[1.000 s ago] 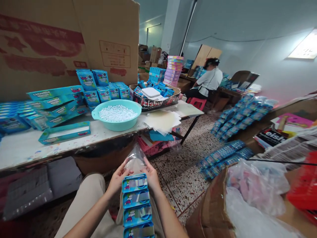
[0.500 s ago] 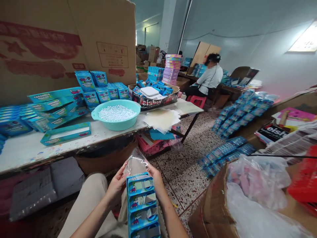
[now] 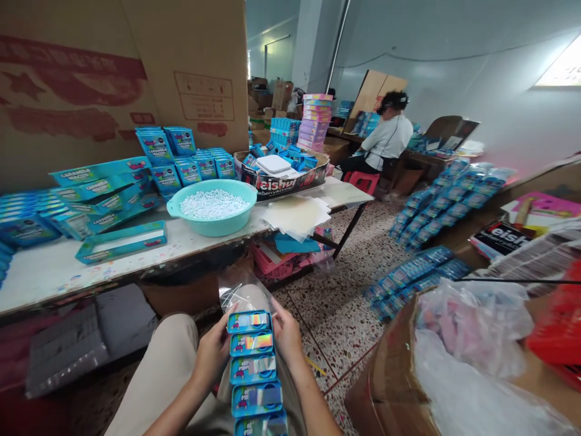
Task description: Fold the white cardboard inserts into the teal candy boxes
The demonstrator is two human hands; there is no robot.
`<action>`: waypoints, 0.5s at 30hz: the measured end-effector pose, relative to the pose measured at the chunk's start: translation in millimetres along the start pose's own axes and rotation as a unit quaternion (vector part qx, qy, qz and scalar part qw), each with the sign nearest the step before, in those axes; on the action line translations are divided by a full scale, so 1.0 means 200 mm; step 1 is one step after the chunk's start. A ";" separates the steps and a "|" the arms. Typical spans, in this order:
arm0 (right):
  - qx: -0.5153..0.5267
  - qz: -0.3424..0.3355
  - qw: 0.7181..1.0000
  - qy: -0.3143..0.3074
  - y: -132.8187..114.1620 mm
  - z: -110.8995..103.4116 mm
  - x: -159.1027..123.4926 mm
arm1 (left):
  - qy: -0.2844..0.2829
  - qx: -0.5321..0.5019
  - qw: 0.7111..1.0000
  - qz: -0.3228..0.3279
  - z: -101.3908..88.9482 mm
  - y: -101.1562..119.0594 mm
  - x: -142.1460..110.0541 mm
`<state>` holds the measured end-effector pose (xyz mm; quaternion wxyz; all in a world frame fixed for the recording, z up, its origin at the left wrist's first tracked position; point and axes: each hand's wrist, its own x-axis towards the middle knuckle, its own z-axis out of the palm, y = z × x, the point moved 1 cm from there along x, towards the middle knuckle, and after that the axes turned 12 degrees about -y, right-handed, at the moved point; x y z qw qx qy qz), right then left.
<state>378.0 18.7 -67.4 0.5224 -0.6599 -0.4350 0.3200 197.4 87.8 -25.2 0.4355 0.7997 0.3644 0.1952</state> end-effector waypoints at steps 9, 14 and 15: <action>-0.138 -0.044 0.989 0.035 -0.04 0.00 -0.09 | 0.022 0.240 0.970 0.008 0.00 -0.10 0.03; -0.178 0.034 0.976 0.119 -0.01 0.00 -0.05 | 0.102 0.300 0.947 0.054 -0.09 -0.02 0.13; -0.192 0.031 0.971 0.137 -0.02 -0.01 -0.03 | 0.097 0.305 0.944 0.081 -0.11 0.01 0.15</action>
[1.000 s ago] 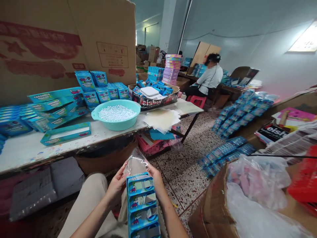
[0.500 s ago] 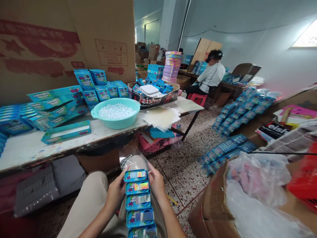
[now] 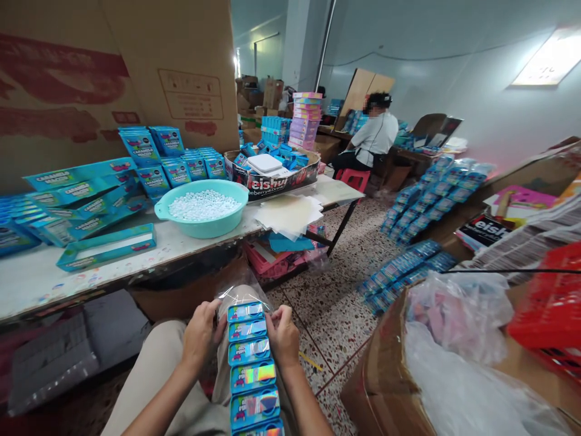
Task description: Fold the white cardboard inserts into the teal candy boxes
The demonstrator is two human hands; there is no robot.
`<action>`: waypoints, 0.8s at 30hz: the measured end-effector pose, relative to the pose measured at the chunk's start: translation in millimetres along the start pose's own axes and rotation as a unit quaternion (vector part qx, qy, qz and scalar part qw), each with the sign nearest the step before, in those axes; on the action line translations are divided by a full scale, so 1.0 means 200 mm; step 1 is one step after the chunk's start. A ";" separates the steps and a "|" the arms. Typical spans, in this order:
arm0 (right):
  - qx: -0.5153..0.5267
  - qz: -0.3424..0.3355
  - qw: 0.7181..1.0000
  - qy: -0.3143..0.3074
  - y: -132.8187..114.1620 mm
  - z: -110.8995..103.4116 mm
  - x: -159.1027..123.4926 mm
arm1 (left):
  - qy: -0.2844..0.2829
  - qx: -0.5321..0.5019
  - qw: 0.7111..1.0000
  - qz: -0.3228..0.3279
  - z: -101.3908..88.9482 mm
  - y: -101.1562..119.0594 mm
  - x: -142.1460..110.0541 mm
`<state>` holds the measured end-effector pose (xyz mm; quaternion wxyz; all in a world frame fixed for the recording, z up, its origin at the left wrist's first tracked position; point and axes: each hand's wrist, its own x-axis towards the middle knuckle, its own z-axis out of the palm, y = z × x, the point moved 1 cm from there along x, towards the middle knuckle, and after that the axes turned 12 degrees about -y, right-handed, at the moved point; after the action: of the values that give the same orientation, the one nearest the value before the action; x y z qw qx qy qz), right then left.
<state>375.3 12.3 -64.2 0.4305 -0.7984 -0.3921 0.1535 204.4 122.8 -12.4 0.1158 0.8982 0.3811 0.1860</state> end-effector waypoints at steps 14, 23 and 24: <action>-0.012 -0.152 0.988 0.017 -0.08 -0.07 0.10 | -0.118 -0.201 0.972 -0.041 -0.15 0.09 0.14; -0.007 -0.199 0.980 -0.006 -0.20 -0.16 0.08 | -0.197 -0.037 0.980 -0.014 -0.27 0.16 0.16; -0.007 -0.205 0.979 -0.005 -0.21 -0.18 0.08 | -0.202 -0.021 0.979 -0.016 -0.28 0.18 0.16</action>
<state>385.3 17.6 -8.9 0.4453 -0.7031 -0.5508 0.0636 224.3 125.4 58.8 0.2126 0.9082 0.3605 0.0068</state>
